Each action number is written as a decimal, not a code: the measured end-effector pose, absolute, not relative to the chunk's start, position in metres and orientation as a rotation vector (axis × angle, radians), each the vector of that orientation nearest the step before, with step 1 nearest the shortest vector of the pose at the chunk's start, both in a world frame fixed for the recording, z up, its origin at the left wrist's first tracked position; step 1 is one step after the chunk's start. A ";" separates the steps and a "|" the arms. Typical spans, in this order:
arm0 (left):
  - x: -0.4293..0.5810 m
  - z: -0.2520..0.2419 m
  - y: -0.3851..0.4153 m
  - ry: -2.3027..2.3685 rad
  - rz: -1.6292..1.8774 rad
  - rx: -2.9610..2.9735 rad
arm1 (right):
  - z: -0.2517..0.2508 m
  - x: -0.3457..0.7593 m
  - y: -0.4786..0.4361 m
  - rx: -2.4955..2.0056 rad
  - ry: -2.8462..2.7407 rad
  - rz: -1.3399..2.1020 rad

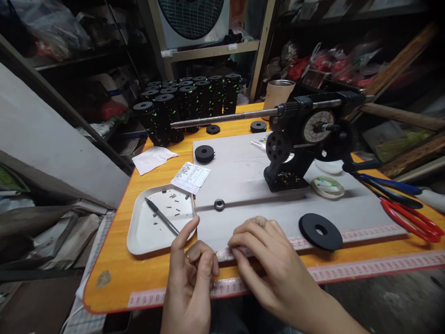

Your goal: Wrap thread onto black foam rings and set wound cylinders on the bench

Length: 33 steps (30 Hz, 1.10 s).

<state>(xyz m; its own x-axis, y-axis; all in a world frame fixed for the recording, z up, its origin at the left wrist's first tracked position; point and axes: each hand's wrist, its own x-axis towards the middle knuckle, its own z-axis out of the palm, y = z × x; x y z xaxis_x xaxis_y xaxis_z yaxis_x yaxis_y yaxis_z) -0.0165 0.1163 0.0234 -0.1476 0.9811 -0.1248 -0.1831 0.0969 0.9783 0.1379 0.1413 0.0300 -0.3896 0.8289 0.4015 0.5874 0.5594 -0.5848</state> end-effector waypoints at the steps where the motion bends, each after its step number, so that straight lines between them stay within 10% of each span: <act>1: -0.016 0.024 0.116 1.243 1.317 0.913 | 0.029 0.138 0.142 -1.131 -2.118 0.452; 33: -0.016 0.029 0.120 1.259 1.346 0.791 | 0.025 0.150 0.145 -1.094 -2.010 0.432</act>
